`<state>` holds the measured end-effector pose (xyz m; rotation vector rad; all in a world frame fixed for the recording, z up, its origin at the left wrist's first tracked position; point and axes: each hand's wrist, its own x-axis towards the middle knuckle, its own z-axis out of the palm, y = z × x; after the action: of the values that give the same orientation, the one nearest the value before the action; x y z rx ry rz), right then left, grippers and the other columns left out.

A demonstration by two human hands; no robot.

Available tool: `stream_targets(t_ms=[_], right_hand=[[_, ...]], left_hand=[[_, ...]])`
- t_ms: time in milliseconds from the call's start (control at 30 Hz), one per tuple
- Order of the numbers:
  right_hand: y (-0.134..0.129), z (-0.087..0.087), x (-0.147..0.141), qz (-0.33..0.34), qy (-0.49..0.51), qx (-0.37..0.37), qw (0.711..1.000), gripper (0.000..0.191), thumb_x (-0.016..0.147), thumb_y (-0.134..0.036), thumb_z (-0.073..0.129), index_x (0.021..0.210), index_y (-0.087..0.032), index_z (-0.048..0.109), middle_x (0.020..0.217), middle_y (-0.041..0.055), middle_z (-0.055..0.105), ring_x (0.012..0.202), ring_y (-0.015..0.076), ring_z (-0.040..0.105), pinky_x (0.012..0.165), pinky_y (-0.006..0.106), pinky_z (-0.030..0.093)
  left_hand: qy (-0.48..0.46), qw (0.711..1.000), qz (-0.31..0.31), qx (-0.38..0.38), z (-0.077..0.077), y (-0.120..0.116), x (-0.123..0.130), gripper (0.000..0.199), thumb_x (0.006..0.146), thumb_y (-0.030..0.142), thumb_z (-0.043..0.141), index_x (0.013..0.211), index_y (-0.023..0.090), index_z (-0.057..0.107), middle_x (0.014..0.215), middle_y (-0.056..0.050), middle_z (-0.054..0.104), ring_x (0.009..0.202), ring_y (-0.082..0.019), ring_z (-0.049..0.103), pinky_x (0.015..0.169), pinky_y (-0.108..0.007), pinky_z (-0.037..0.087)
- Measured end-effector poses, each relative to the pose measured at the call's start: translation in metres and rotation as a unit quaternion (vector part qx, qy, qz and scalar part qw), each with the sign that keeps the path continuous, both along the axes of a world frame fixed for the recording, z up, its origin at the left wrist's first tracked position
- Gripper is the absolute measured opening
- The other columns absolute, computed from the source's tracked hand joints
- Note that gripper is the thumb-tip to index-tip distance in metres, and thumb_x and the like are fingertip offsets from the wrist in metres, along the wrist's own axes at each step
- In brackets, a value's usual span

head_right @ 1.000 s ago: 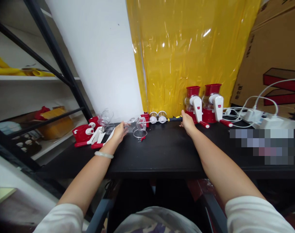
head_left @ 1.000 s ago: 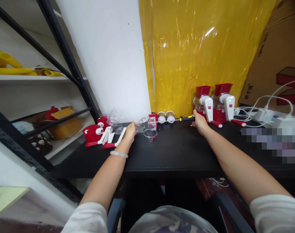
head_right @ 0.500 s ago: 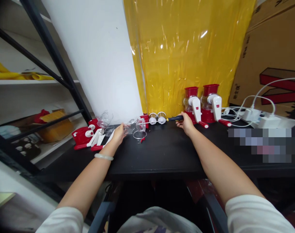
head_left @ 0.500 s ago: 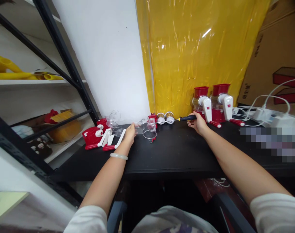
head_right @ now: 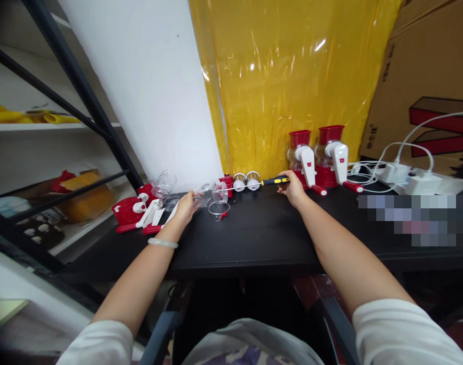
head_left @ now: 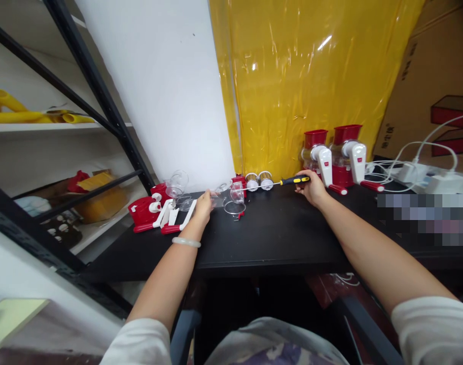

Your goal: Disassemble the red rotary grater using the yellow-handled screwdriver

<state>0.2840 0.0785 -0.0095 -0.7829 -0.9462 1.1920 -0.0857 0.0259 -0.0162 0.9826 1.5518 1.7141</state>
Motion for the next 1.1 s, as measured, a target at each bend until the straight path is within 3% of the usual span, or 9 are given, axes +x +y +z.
stream_targets(t_ms=[100,167,300,433,500,633,767,933,1100], right_hand=[[0.005,-0.004,0.001,-0.069,-0.100,-0.015,0.992,0.041,0.085,-0.059,0.062,0.067,-0.023,0.053,0.046,-0.0038,0.045,0.039,0.0110,0.041,0.041,0.024,0.043],[0.007,-0.006,0.000,-0.102,-0.138,-0.008,0.985,0.039,0.081,-0.054,0.070,0.065,-0.023,0.051,0.047,-0.0050,0.042,0.040,0.0103,0.041,0.041,0.023,0.042],[0.004,-0.004,-0.001,-0.043,-0.053,0.003,0.998,0.018,0.074,-0.032,0.068,0.074,-0.024,0.053,0.054,-0.0066,0.047,0.043,0.0088,0.040,0.044,0.022,0.043],[0.001,-0.001,0.001,0.025,0.023,-0.016,0.999,0.016,0.069,-0.031,0.064,0.079,-0.024,0.053,0.063,-0.0047,0.054,0.050,0.0113,0.049,0.050,0.025,0.048],[0.003,-0.001,0.002,0.019,0.002,-0.031,0.999,0.020,0.077,-0.042,0.062,0.077,-0.024,0.054,0.062,-0.0031,0.056,0.049,0.0121,0.050,0.049,0.026,0.047],[0.008,-0.005,0.002,-0.072,-0.118,-0.041,0.989,0.045,0.084,-0.065,0.060,0.071,-0.023,0.053,0.048,-0.0041,0.045,0.040,0.0113,0.042,0.043,0.026,0.046],[0.007,-0.007,0.000,-0.092,-0.151,-0.012,0.984,0.038,0.078,-0.050,0.075,0.067,-0.023,0.051,0.044,-0.0077,0.038,0.039,0.0085,0.037,0.041,0.022,0.044],[-0.001,-0.001,-0.004,-0.036,-0.037,-0.012,0.999,0.019,0.071,-0.025,0.071,0.080,-0.023,0.054,0.061,-0.0066,0.055,0.046,0.0070,0.048,0.045,0.018,0.045],[0.000,0.000,-0.003,-0.053,-0.073,-0.034,0.995,0.019,0.085,-0.040,0.061,0.081,-0.023,0.054,0.057,-0.0041,0.056,0.043,0.0098,0.051,0.043,0.021,0.045]], left_hand=[[-0.004,1.000,0.000,0.001,-0.001,0.001,-0.001,0.040,0.081,0.057,0.060,0.080,0.017,0.068,0.102,-0.011,0.073,0.083,-0.018,0.062,0.070,-0.027,0.050],[-0.005,1.000,-0.001,0.005,-0.001,0.002,-0.002,0.041,0.080,0.058,0.061,0.081,0.017,0.068,0.102,-0.011,0.073,0.083,-0.017,0.062,0.071,-0.027,0.050],[-0.007,1.000,-0.001,0.007,-0.003,0.004,-0.004,0.044,0.079,0.061,0.062,0.080,0.017,0.068,0.100,-0.011,0.073,0.084,-0.019,0.063,0.070,-0.027,0.050],[-0.010,1.000,-0.003,0.006,-0.004,0.005,-0.004,0.042,0.080,0.059,0.062,0.080,0.017,0.067,0.100,-0.011,0.073,0.085,-0.019,0.064,0.070,-0.027,0.050],[-0.009,1.000,-0.003,0.005,-0.004,0.005,-0.004,0.040,0.081,0.057,0.061,0.080,0.017,0.068,0.102,-0.011,0.073,0.086,-0.019,0.064,0.071,-0.027,0.050],[-0.006,1.000,0.001,0.000,-0.004,0.004,-0.003,0.036,0.085,0.051,0.056,0.081,0.017,0.068,0.106,-0.011,0.073,0.092,-0.021,0.064,0.072,-0.027,0.050],[-0.003,1.000,0.001,-0.008,-0.002,0.002,-0.001,0.035,0.087,0.047,0.052,0.081,0.017,0.069,0.108,-0.012,0.073,0.094,-0.021,0.063,0.071,-0.028,0.049],[0.007,1.000,-0.002,-0.007,-0.002,0.002,0.000,0.036,0.088,0.047,0.053,0.083,0.017,0.070,0.104,-0.011,0.072,0.091,-0.021,0.063,0.070,-0.027,0.049],[0.017,1.000,0.001,-0.002,-0.004,0.001,-0.001,0.038,0.087,0.051,0.054,0.084,0.016,0.071,0.103,-0.012,0.071,0.092,-0.022,0.063,0.069,-0.026,0.049]])
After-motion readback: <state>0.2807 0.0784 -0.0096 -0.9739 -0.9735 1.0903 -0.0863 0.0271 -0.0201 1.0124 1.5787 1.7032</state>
